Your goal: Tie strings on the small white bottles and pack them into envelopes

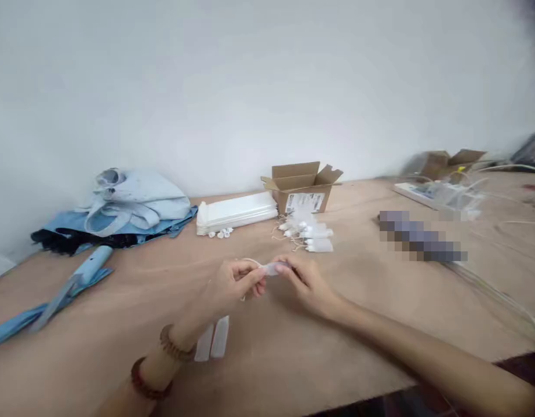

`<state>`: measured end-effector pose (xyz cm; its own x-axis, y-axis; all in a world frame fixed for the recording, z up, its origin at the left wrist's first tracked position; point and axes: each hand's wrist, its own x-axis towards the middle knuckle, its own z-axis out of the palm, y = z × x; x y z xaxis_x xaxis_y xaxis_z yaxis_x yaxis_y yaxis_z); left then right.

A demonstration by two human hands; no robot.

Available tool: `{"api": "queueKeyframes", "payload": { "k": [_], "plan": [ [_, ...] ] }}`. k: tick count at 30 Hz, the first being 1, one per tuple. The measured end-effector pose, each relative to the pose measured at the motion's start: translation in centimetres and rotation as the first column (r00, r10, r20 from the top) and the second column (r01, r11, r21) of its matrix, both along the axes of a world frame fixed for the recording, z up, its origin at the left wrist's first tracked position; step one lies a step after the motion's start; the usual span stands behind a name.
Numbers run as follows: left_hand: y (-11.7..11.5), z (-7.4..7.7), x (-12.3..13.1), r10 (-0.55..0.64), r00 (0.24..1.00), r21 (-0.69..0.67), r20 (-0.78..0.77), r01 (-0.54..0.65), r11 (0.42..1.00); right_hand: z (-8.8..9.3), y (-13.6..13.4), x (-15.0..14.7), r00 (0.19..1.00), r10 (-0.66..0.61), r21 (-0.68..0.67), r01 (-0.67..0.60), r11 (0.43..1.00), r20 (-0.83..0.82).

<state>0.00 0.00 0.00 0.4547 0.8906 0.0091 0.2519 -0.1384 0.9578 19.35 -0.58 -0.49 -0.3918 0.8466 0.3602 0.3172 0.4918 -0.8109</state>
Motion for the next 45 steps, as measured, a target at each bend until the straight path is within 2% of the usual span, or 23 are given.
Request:
{"api": "queueKeyframes", "payload": {
  "k": [5,9,11,15,18,19,21,24,25,27,30,35,40,45],
  "plan": [
    [-0.4,-0.3,0.2,0.065,0.996,0.169,-0.066,-0.053,0.984,-0.2,0.1,0.3,0.997,-0.019,-0.146,0.009,0.989,-0.072],
    [-0.5,-0.2,0.6,0.139,0.974,0.34,-0.18,-0.071,0.938,-0.8,0.8,0.1,0.981,0.0,-0.311,-0.062,0.948,-0.195],
    [-0.5,0.3,0.7,0.155,0.962,0.393,-0.227,-0.055,0.918,-1.0,1.1,0.0,0.974,0.009,-0.345,-0.089,0.934,-0.226],
    [0.1,1.2,-0.1,0.168,0.948,0.418,-0.27,-0.041,0.907,-0.4,1.4,0.2,0.986,-0.037,-0.233,-0.002,0.972,-0.161],
    [1.8,0.8,-2.4,0.328,0.891,0.482,-0.314,-0.148,0.864,0.6,1.9,0.9,0.985,-0.131,-0.119,0.117,0.986,-0.113],
    [2.6,0.4,-3.4,0.409,0.853,0.539,-0.324,-0.189,0.821,0.8,2.2,1.3,0.981,-0.165,-0.097,0.156,0.983,-0.099],
    [4.5,-0.9,-5.5,0.514,0.783,0.644,-0.352,-0.196,0.739,1.0,3.0,2.1,0.97,-0.231,-0.066,0.226,0.972,-0.078],
    [7.3,-3.1,-8.2,0.564,0.735,0.75,-0.377,-0.115,0.651,0.9,4.4,3.6,0.944,-0.321,-0.016,0.321,0.947,-0.075],
    [8.0,-3.8,-8.8,0.568,0.724,0.764,-0.392,-0.088,0.639,0.9,4.8,4.1,0.937,-0.345,0.014,0.346,0.938,-0.062],
    [9.2,-4.9,-9.7,0.584,0.692,0.769,-0.426,-0.064,0.637,0.7,5.8,5.1,0.922,-0.387,0.101,0.387,0.917,-0.018],
    [9.9,-5.8,-10.1,0.569,0.656,0.755,-0.496,0.003,0.655,0.6,7.0,6.6,0.88,-0.47,0.226,0.447,0.866,0.063],
    [9.8,-5.8,-10.0,0.54,0.625,0.729,-0.564,0.069,0.681,0.5,8.3,8.5,0.812,-0.572,0.247,0.534,0.809,0.118],
    [9.4,-5.3,-9.8,0.541,0.618,0.723,-0.571,0.066,0.688,0.5,8.8,9.1,0.796,-0.581,0.229,0.542,0.808,0.168],
    [9.3,-5.2,-9.8,0.57,0.629,0.748,-0.528,0.026,0.663,1.0,8.7,9.4,0.812,-0.525,0.212,0.483,0.85,0.256]
  ]
}}
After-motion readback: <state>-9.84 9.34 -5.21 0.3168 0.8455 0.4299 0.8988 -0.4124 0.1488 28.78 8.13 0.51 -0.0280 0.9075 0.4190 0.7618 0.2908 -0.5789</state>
